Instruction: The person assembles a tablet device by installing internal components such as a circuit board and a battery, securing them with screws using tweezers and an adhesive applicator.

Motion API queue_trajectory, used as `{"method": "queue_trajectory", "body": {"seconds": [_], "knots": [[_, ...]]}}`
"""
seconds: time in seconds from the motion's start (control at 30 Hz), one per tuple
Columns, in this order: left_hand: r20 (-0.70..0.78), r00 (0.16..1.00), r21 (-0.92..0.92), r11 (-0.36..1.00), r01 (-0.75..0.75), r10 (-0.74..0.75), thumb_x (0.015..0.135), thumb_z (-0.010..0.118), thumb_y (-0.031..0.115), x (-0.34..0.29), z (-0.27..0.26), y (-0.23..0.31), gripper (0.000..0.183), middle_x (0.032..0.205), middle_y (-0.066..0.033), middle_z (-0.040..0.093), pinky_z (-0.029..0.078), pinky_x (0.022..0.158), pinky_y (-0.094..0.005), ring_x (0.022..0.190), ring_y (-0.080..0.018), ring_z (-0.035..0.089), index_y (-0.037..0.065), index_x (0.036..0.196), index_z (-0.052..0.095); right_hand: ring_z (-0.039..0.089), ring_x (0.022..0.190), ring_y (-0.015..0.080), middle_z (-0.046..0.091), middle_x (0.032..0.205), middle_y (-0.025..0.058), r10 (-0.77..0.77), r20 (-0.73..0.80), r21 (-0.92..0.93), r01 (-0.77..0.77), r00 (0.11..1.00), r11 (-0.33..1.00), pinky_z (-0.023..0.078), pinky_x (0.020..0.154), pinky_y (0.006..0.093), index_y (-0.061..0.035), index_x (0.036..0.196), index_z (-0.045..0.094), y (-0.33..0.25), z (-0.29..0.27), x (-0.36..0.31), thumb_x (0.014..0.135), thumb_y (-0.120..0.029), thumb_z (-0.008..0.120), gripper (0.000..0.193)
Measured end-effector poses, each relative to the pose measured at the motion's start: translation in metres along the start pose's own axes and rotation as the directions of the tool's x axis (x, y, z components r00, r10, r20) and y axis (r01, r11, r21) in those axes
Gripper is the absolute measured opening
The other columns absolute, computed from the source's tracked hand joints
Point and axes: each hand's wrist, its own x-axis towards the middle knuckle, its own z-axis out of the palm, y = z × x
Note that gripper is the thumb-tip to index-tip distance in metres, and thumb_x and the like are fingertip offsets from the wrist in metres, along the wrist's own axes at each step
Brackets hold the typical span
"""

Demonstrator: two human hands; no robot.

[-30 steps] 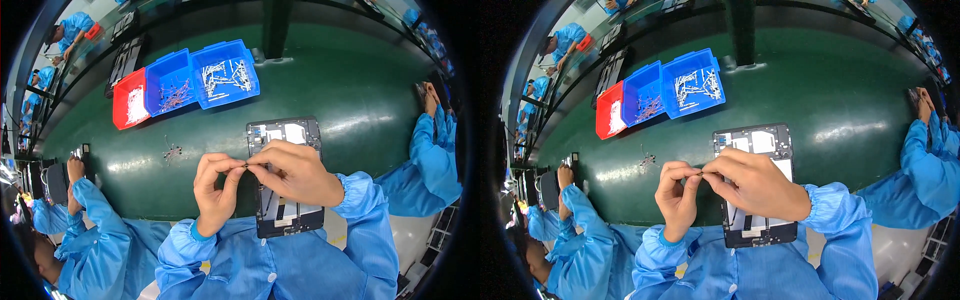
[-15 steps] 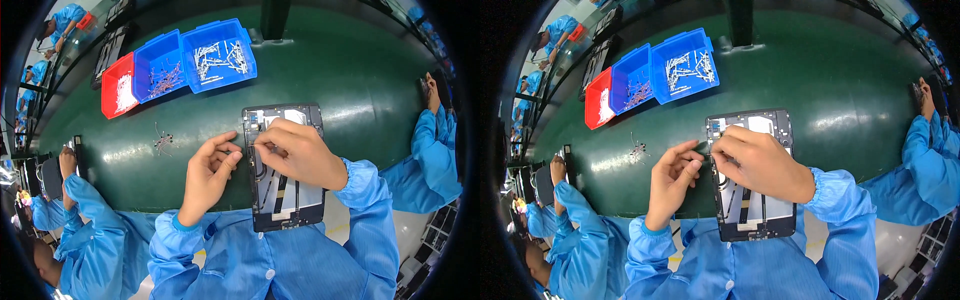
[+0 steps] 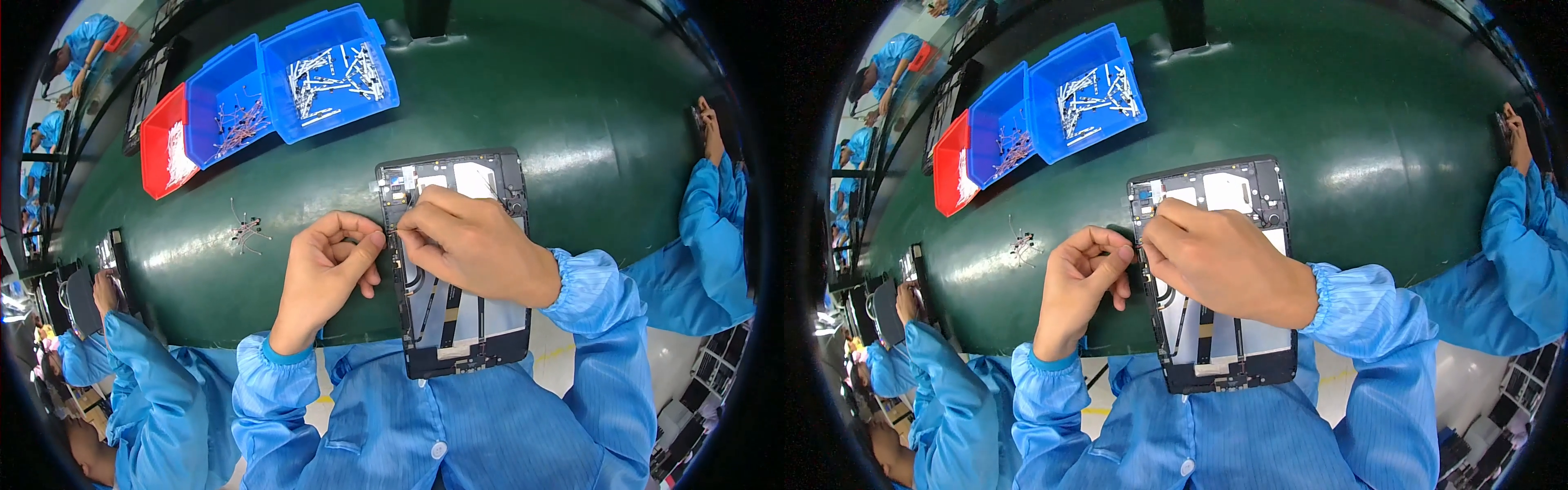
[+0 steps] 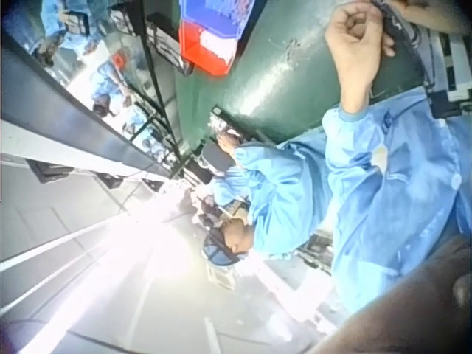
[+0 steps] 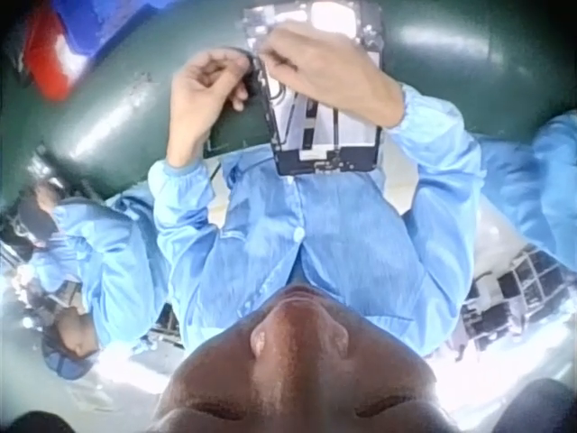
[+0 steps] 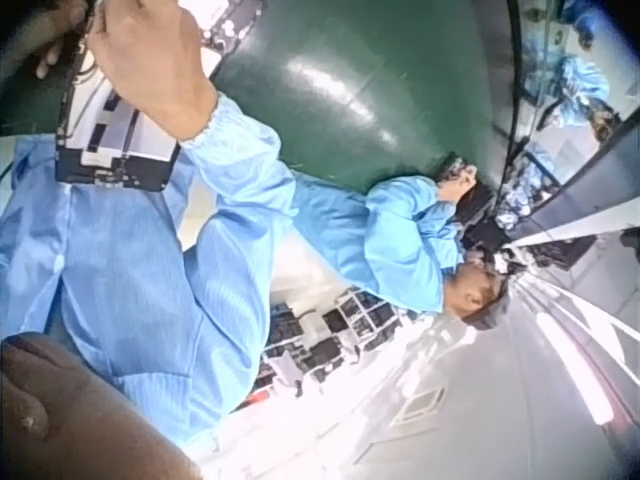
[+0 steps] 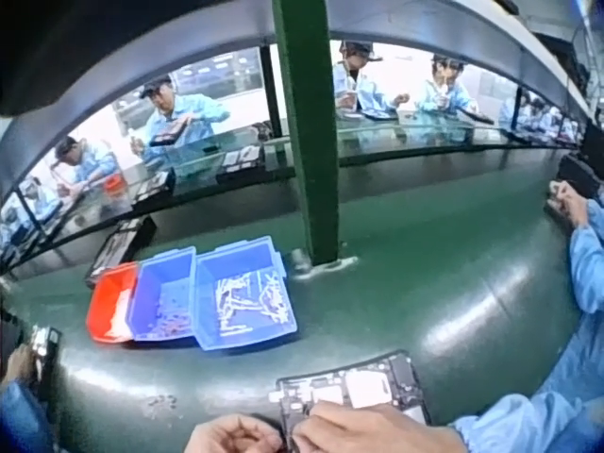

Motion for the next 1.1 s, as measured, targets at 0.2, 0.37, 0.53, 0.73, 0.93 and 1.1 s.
{"method": "queue_trajectory", "body": {"seconds": [0.2, 0.37, 0.53, 0.73, 0.93, 1.1], "knots": [[-0.012, 1.0, 0.034, 0.999, 0.016, -0.016, 0.094, 0.065, 0.006, 0.0002, 0.0018, 0.004, 0.011, 0.067, -0.0041, 0.062, 0.046, 0.046, -0.0215, 0.053, -0.0083, 0.059, -0.003, 0.096, 0.061, 0.061, 0.064, 0.0246, 0.055, 0.081, 0.0078, -0.024, 0.016, -0.059, 0.025, 1.0, 0.998, 0.051, 0.055, 0.0339, -0.002, 0.088, 0.061, -0.0003, 0.0009, -0.0014, 0.077, 0.001, 0.071, 0.015], [-0.02, 1.0, 0.045, 0.999, 0.014, -0.013, 0.093, 0.066, 0.007, 0.0011, 0.0031, 0.004, 0.011, 0.066, -0.0044, 0.063, 0.046, 0.046, -0.0214, 0.053, -0.0083, 0.059, -0.003, 0.095, 0.061, 0.061, 0.063, 0.0246, 0.054, 0.08, 0.0076, -0.027, 0.015, -0.054, 0.028, 1.0, 0.998, 0.051, 0.054, 0.0343, -0.002, 0.086, 0.06, 0.0009, 0.0009, -0.0014, 0.077, 0.0, 0.071, 0.014], [-0.016, 1.0, 0.053, 0.999, -0.003, 0.004, 0.093, 0.066, 0.006, 0.0001, 0.0032, 0.004, 0.012, 0.067, -0.005, 0.063, 0.047, 0.046, -0.0211, 0.053, -0.0083, 0.059, -0.004, 0.095, 0.06, 0.061, 0.063, 0.0248, 0.054, 0.079, 0.0076, -0.032, 0.0, -0.042, 0.032, 0.999, 0.999, 0.051, 0.054, 0.0345, -0.0022, 0.085, 0.06, 0.0009, 0.0008, -0.001, 0.078, 0.0, 0.072, 0.014], [-0.04, 0.998, 0.065, 0.997, -0.042, 0.044, 0.093, 0.065, 0.005, -0.003, 0.0075, 0.002, 0.012, 0.071, -0.006, 0.064, 0.048, 0.047, -0.0209, 0.056, -0.0083, 0.06, -0.005, 0.097, 0.059, 0.061, 0.062, 0.0246, 0.054, 0.078, 0.0072, -0.033, -0.011, -0.044, 0.033, 0.999, 0.998, 0.05, 0.053, 0.0347, -0.0026, 0.084, 0.06, 0.001, 0.0016, -0.0011, 0.078, 0.0, 0.072, 0.013], [-0.036, 0.997, 0.044, 0.997, -0.06, 0.062, 0.093, 0.065, 0.005, -0.0026, 0.0091, 0.0025, 0.012, 0.069, -0.0066, 0.064, 0.048, 0.047, -0.0211, 0.055, -0.0086, 0.06, -0.005, 0.096, 0.058, 0.061, 0.061, 0.0242, 0.053, 0.078, 0.0069, -0.039, -0.012, -0.041, 0.039, 0.999, 0.998, 0.05, 0.052, 0.0346, -0.0027, 0.084, 0.06, 0.0017, 0.0021, -0.0018, 0.078, 0.0, 0.071, 0.013], [-0.007, 1.0, 0.082, 0.996, 0.029, -0.028, 0.093, 0.064, 0.005, 0.0025, 0.0041, 0.0086, 0.012, 0.067, -0.0082, 0.065, 0.048, 0.047, -0.0219, 0.053, -0.0099, 0.06, -0.005, 0.094, 0.058, 0.061, 0.061, 0.024, 0.052, 0.079, 0.007, -0.042, -0.007, -0.034, 0.042, 0.999, 0.999, 0.05, 0.052, 0.0345, -0.0028, 0.084, 0.06, 0.003, 0.0017, -0.0022, 0.078, 0.0, 0.071, 0.013]]}}
